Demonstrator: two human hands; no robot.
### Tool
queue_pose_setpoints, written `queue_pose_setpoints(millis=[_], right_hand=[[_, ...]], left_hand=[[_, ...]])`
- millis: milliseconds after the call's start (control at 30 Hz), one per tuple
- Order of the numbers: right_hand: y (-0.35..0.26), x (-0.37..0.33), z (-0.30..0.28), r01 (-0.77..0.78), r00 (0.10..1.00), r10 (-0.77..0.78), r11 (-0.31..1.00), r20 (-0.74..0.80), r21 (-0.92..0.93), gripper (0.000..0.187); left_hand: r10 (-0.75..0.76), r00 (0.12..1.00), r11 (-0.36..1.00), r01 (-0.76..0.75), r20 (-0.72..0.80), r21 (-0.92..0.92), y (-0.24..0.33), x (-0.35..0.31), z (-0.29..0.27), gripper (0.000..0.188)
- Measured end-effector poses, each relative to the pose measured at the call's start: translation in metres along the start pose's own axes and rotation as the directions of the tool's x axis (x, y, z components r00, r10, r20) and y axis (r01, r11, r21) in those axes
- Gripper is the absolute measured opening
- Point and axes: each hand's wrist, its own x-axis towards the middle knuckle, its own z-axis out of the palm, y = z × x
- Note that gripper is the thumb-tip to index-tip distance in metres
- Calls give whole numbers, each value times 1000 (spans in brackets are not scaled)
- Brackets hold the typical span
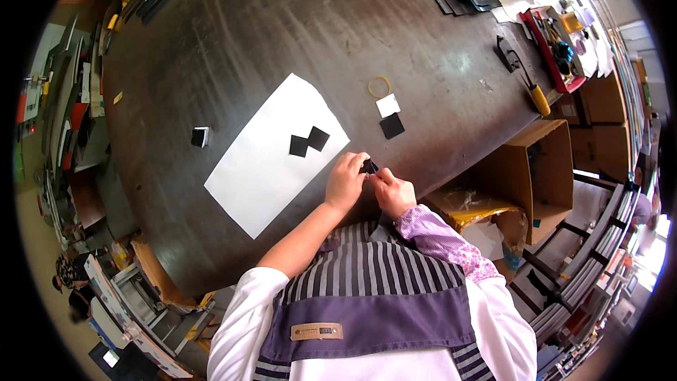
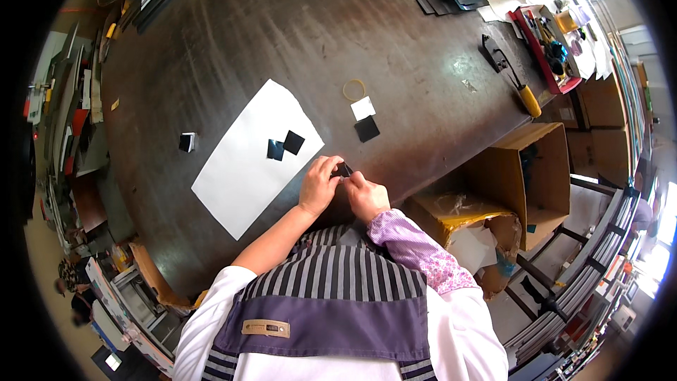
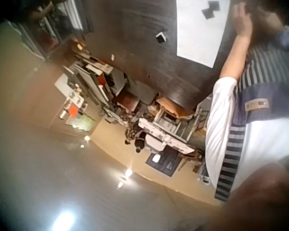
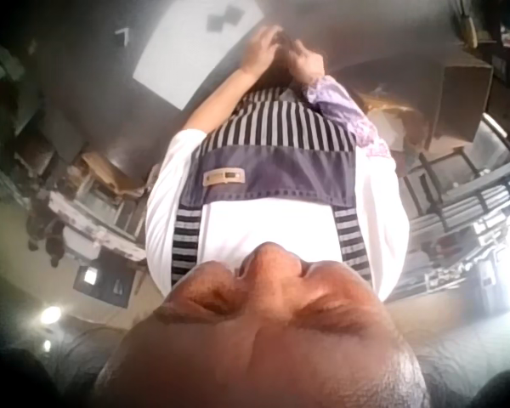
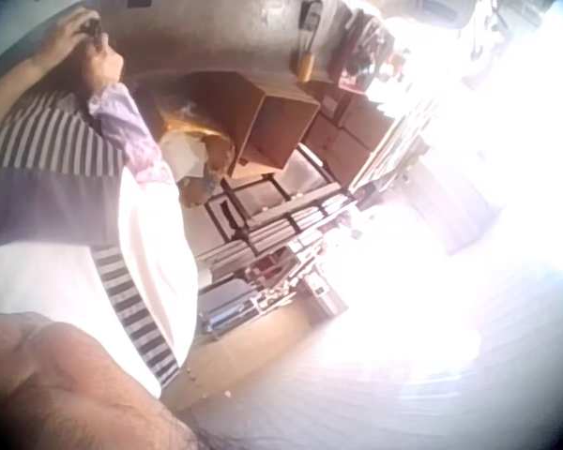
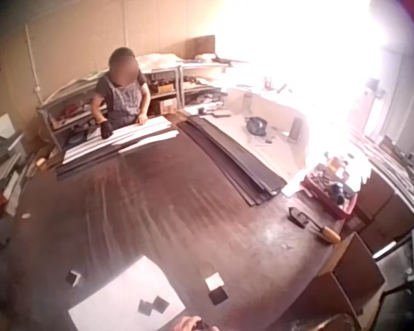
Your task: The person retrieves a white sheet of paper and small black square pieces from a box. They place the paper on a workbench and peel the backing off the black squares, arranging them in a pattern on the white paper.
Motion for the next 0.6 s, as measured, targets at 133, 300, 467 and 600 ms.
queue_pose_setpoints(millis=[133, 300, 467, 600], right_hand=[[-7, 6, -4, -155, 986, 162, 979, 45, -130, 16], [-8, 7, -13, -200, 974, 202, 979, -100, 34, 15], [-10, 1, -4, -76, 996, 74, 996, 50, 52, 15], [-3, 8, -15, -112, 991, 125, 963, -42, 244, 17]], left_hand=[[12, 1000, 1000, -13, -7, -28, -3, -1, 2, 41], [18, 999, 999, -16, 44, -48, -9, -2, -1, 35], [43, 998, 999, -41, 50, -23, -8, 2, 0, 28], [97, 993, 995, -96, 61, -28, -13, 3, -3, 22]])
